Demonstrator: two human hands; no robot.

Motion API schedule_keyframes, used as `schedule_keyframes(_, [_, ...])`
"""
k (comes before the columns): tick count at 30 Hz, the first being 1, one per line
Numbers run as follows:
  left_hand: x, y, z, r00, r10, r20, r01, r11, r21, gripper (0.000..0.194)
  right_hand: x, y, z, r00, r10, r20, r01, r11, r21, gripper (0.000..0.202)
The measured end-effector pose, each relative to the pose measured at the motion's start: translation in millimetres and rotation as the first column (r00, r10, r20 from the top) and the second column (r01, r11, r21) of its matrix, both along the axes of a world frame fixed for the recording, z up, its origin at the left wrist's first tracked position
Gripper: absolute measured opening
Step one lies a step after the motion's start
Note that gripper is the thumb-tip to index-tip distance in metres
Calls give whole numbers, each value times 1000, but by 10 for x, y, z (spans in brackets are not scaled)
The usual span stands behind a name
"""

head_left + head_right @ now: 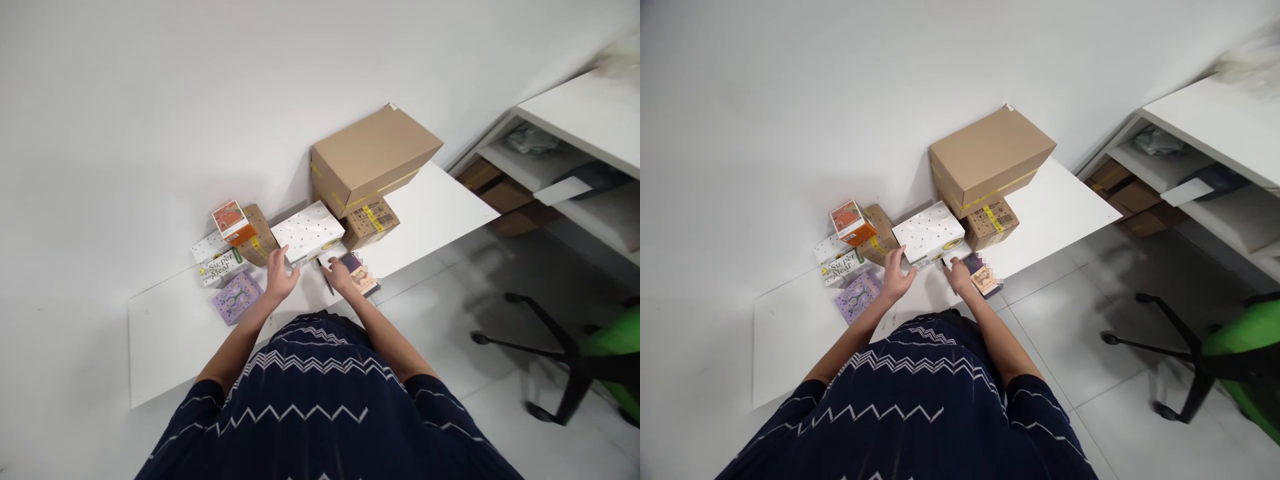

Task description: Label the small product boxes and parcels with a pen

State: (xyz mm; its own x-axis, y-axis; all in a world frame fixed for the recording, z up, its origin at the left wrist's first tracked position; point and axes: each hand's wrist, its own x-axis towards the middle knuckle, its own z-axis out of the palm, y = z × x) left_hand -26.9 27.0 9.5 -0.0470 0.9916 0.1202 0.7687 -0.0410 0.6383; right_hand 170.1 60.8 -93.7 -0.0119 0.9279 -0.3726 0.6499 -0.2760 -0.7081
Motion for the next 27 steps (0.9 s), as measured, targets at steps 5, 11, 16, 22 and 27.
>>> schedule_keyframes(5, [-110, 260, 152, 989, -5, -145, -26, 978, -206, 68, -90, -105, -66, 942, 240, 233, -205, 965, -164, 27])
schedule_keyframes(11, [-357, 459, -7, 992, 98, -85, -107, 987, -120, 34, 255, -64, 6, 997, -76, 19, 73, 992, 101, 22])
schedule_keyframes(16, [-402, 525, -96, 993, 118, -17, -119, 975, -190, 31, 372, 206, 227, 902, -323, -287, 410, 850, 330, 39])
schedule_keyframes(22, [-323, 465, -158, 973, 183, 143, -127, 935, -331, 36, 263, 452, 387, 884, -280, -374, 386, 888, 249, 54])
schedule_keyframes(27, [-197, 231, -204, 934, 177, 311, -94, 960, -262, 47, 404, 198, 336, 845, -342, -411, 442, 879, 176, 53])
